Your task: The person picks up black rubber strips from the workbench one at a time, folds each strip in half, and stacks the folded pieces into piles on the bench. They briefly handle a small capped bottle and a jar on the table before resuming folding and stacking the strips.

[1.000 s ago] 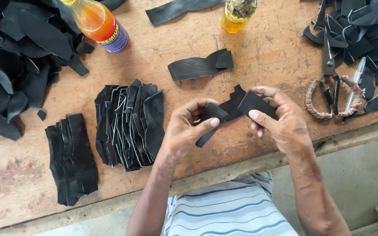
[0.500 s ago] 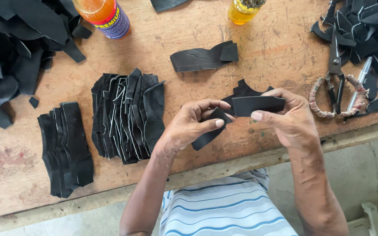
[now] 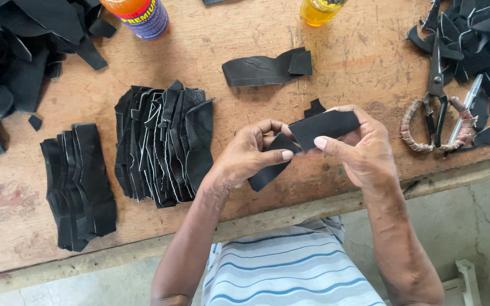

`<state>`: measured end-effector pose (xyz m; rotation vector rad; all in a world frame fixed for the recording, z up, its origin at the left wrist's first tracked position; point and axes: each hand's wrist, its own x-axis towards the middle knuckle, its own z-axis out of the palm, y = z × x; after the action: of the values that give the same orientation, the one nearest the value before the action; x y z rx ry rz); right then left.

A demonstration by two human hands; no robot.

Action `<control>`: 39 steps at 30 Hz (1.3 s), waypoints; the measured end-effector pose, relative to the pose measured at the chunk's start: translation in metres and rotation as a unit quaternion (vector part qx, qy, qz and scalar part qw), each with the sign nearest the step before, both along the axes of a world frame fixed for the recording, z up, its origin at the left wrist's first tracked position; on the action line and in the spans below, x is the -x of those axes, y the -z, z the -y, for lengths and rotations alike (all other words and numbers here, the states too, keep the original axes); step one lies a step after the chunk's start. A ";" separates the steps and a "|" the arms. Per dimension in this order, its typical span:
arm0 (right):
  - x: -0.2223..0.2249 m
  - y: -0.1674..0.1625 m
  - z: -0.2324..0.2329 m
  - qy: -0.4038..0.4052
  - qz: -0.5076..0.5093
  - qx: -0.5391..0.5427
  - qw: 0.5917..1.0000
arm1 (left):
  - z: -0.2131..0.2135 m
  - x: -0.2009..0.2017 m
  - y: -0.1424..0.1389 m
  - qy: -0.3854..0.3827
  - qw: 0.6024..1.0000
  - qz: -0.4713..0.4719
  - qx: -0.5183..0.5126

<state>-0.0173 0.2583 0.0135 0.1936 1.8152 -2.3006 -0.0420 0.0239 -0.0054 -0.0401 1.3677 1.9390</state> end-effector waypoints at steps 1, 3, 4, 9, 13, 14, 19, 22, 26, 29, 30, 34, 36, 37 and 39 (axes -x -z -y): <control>0.000 0.000 0.001 -0.002 -0.004 0.003 1.000 | 0.000 0.000 0.001 -0.003 1.000 0.006 -0.012; 0.001 -0.001 0.003 -0.007 -0.008 0.006 1.000 | 0.000 0.000 0.003 -0.007 0.999 0.019 -0.036; 0.001 0.000 0.003 -0.011 -0.009 0.006 1.000 | 0.000 0.000 0.004 -0.007 0.999 0.020 -0.033; 0.002 0.000 0.005 -0.009 -0.013 0.001 1.000 | 0.001 0.001 0.006 -0.007 0.999 0.021 -0.024; 0.002 0.000 0.005 -0.012 -0.007 0.000 1.000 | 0.001 0.001 0.006 -0.007 1.000 0.006 -0.017; 0.003 0.000 0.006 -0.013 -0.006 0.004 1.000 | 0.001 0.000 0.006 -0.008 1.000 0.005 -0.019; 0.003 -0.002 0.007 -0.012 -0.001 0.001 1.000 | 0.001 0.001 0.004 -0.001 1.000 -0.007 0.001; 0.004 -0.002 0.008 -0.015 -0.003 0.003 1.000 | 0.001 0.001 0.002 -0.002 1.000 -0.008 0.000; 0.003 -0.003 0.008 -0.018 -0.010 0.001 1.000 | 0.001 0.000 0.000 0.001 1.000 -0.012 0.018; 0.004 -0.003 0.009 -0.014 -0.008 -0.001 1.000 | 0.000 0.001 0.000 0.002 1.000 -0.012 0.020; 0.004 -0.003 0.009 -0.015 -0.008 -0.001 1.000 | 0.000 0.001 0.000 0.001 1.000 -0.011 0.018; 0.004 -0.002 0.009 -0.017 -0.011 -0.003 1.000 | 0.000 0.001 0.001 0.003 0.999 -0.013 0.033; 0.004 -0.002 0.010 -0.018 -0.012 -0.004 1.000 | 0.000 0.000 0.001 0.003 0.999 -0.019 0.037; 0.004 -0.001 0.010 -0.017 -0.012 -0.004 1.000 | 0.000 0.000 0.002 0.003 0.999 -0.018 0.040; 0.003 -0.001 0.011 -0.014 -0.007 -0.002 1.000 | -0.001 0.000 0.002 0.004 0.999 -0.018 0.047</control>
<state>-0.0205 0.2476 0.0141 0.1529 1.8186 -2.2853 -0.0423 0.0246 -0.0079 -0.0461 1.4800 1.8753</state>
